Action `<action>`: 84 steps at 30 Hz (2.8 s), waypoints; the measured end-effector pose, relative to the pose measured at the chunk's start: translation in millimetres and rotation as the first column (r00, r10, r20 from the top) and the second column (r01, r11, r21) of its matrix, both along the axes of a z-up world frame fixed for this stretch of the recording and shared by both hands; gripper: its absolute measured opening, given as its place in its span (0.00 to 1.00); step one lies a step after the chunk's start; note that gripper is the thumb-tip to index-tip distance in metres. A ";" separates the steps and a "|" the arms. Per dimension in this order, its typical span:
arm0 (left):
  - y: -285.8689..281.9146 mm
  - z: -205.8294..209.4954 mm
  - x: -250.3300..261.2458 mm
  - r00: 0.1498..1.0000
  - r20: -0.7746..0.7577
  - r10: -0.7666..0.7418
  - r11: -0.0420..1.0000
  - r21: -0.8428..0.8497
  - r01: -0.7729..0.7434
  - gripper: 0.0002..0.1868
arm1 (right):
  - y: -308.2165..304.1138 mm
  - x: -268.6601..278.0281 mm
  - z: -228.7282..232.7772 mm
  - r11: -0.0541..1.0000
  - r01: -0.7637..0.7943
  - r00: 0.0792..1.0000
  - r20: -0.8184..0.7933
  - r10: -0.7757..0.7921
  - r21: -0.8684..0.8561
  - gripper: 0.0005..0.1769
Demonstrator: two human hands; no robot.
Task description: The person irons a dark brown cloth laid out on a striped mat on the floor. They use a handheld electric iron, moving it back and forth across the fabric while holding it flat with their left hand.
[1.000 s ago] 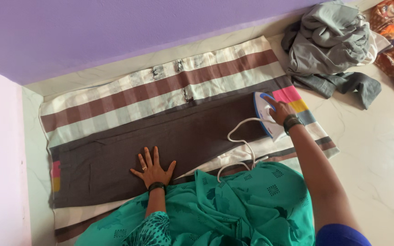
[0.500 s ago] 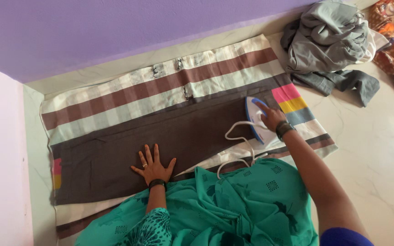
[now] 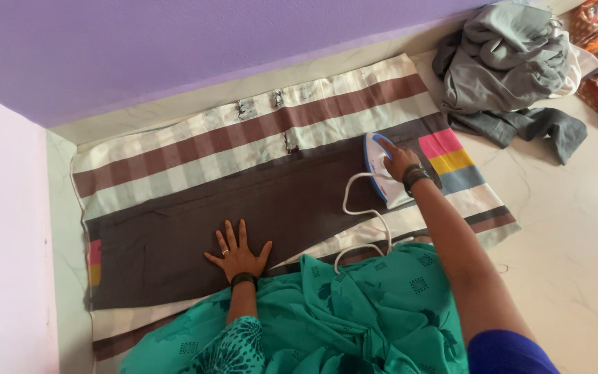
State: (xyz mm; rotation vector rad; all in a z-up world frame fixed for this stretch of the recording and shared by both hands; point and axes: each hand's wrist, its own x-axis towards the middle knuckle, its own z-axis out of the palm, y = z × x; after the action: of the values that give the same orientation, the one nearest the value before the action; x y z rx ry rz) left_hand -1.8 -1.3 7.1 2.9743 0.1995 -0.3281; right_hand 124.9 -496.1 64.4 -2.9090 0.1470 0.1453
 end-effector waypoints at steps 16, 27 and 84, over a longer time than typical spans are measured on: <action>0.7 -3.5 1.2 1.000 -0.008 0.012 1.000 -0.028 -0.012 0.56 | 35.0 -91.7 11.5 0.993 -0.119 0.992 -0.030 0.120 0.018 0.41; 0.1 1.1 -0.8 1.000 -0.010 -0.009 1.000 -0.002 0.009 0.56 | 55.9 6.0 -3.5 0.995 -0.090 0.995 0.038 0.089 0.032 0.41; 1.0 12.0 -1.8 0.999 -0.047 -0.010 0.999 -0.052 0.008 0.56 | 156.3 -1.3 -26.0 0.970 -0.212 0.977 0.019 0.212 0.121 0.40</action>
State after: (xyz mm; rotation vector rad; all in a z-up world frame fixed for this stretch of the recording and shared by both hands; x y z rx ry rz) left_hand -3.5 -0.3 19.1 2.9193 0.1803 -0.3992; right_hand 123.6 -339.8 38.4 -2.7949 -0.1695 0.1743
